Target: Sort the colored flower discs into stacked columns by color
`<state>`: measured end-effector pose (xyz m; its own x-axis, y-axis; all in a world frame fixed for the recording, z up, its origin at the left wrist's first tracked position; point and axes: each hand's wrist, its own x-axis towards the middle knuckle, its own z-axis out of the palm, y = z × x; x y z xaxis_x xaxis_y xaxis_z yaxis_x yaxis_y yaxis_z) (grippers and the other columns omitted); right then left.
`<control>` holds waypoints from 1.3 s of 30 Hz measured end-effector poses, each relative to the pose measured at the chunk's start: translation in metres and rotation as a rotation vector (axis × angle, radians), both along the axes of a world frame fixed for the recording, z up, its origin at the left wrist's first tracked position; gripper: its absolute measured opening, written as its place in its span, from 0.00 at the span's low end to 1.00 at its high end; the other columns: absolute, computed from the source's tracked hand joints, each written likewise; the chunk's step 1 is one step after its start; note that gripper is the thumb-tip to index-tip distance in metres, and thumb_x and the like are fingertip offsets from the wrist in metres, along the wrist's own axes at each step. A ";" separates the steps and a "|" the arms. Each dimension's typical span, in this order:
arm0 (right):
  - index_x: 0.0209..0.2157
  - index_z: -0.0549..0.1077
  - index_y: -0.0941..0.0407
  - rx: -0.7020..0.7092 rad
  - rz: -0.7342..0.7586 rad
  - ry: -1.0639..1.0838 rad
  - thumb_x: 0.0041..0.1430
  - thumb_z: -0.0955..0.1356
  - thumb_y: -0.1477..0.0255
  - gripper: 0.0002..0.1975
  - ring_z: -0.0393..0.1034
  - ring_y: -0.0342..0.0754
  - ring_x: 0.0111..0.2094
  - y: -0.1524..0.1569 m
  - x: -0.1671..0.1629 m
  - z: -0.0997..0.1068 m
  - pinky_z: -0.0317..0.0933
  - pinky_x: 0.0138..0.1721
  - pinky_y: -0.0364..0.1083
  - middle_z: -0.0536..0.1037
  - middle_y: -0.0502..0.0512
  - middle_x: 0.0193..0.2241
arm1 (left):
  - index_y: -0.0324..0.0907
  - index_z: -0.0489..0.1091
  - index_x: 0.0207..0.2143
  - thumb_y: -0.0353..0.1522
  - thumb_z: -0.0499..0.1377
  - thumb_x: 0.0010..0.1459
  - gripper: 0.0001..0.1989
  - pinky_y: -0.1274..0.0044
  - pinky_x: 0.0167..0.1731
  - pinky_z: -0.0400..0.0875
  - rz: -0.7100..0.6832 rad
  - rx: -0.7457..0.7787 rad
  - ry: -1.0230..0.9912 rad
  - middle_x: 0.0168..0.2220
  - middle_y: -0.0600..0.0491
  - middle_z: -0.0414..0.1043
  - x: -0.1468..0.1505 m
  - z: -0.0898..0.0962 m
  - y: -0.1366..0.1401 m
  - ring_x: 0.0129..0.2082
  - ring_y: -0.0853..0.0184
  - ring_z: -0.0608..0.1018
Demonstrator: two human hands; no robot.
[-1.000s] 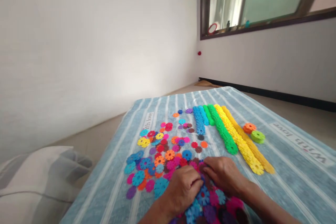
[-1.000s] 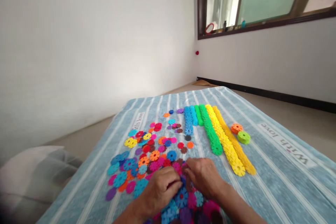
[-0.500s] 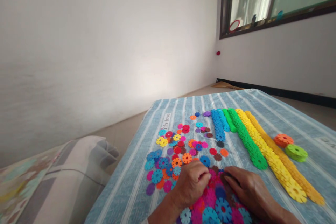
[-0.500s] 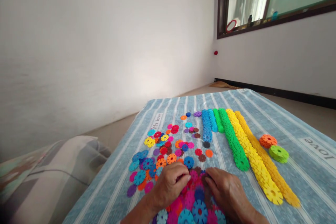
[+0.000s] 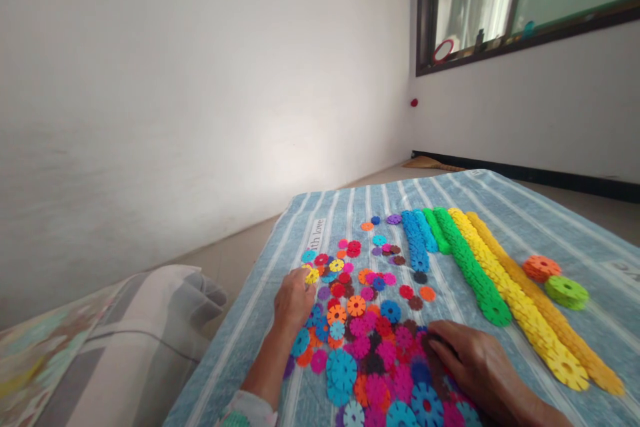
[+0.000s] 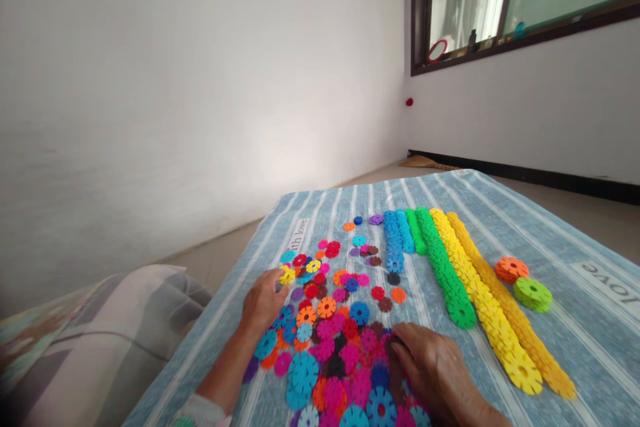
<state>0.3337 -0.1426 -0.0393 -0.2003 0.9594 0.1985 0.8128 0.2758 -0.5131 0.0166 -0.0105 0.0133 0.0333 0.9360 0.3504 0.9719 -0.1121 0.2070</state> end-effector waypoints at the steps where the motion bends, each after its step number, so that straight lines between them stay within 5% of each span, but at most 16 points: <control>1: 0.30 0.69 0.52 0.003 -0.004 0.000 0.65 0.57 0.68 0.13 0.72 0.45 0.29 0.000 0.000 0.000 0.56 0.31 0.43 0.77 0.48 0.28 | 0.39 0.70 0.46 0.29 0.57 0.52 0.17 0.71 0.51 0.65 0.001 -0.004 0.031 0.49 0.45 0.72 -0.003 -0.001 0.003 0.50 0.59 0.72; 11: 0.32 0.70 0.52 0.002 -0.002 0.011 0.66 0.57 0.67 0.13 0.72 0.44 0.30 0.000 0.001 -0.001 0.57 0.31 0.43 0.77 0.49 0.29 | 0.38 0.66 0.51 0.34 0.54 0.57 0.20 0.72 0.54 0.62 -0.031 -0.126 0.096 0.54 0.43 0.69 -0.007 -0.007 0.012 0.55 0.61 0.70; 17: 0.32 0.70 0.52 0.010 -0.013 0.010 0.65 0.57 0.67 0.13 0.72 0.45 0.29 0.000 0.001 -0.002 0.57 0.31 0.43 0.77 0.49 0.29 | 0.40 0.70 0.43 0.33 0.51 0.59 0.13 0.73 0.47 0.66 -0.066 -0.080 0.121 0.45 0.45 0.75 -0.006 -0.008 0.009 0.48 0.61 0.74; 22: 0.35 0.71 0.51 0.021 -0.005 -0.006 0.65 0.57 0.66 0.13 0.73 0.46 0.30 0.000 0.001 -0.002 0.58 0.30 0.43 0.78 0.50 0.30 | 0.40 0.72 0.43 0.31 0.46 0.61 0.16 0.74 0.41 0.68 0.022 -0.040 0.073 0.40 0.45 0.77 -0.006 -0.004 0.006 0.42 0.62 0.77; 27: 0.32 0.71 0.52 0.011 -0.013 -0.005 0.65 0.57 0.67 0.13 0.72 0.45 0.29 0.000 0.000 -0.001 0.58 0.31 0.43 0.77 0.49 0.29 | 0.40 0.76 0.38 0.35 0.49 0.57 0.16 0.76 0.38 0.69 0.106 0.027 -0.326 0.36 0.49 0.79 -0.003 0.000 0.005 0.37 0.62 0.78; 32: 0.32 0.70 0.51 0.024 -0.015 -0.006 0.65 0.57 0.68 0.13 0.72 0.45 0.30 0.000 0.000 0.001 0.57 0.31 0.42 0.78 0.49 0.29 | 0.39 0.77 0.33 0.41 0.55 0.51 0.17 0.78 0.29 0.69 -0.010 -0.017 -0.746 0.28 0.54 0.77 0.016 0.002 -0.004 0.29 0.65 0.76; 39: 0.30 0.70 0.53 0.034 -0.025 -0.003 0.65 0.58 0.69 0.13 0.71 0.44 0.29 0.000 -0.002 0.010 0.57 0.31 0.42 0.77 0.49 0.27 | 0.38 0.75 0.24 0.41 0.58 0.47 0.15 0.79 0.25 0.64 -0.172 -0.212 -0.824 0.20 0.56 0.71 0.063 0.017 -0.032 0.24 0.68 0.72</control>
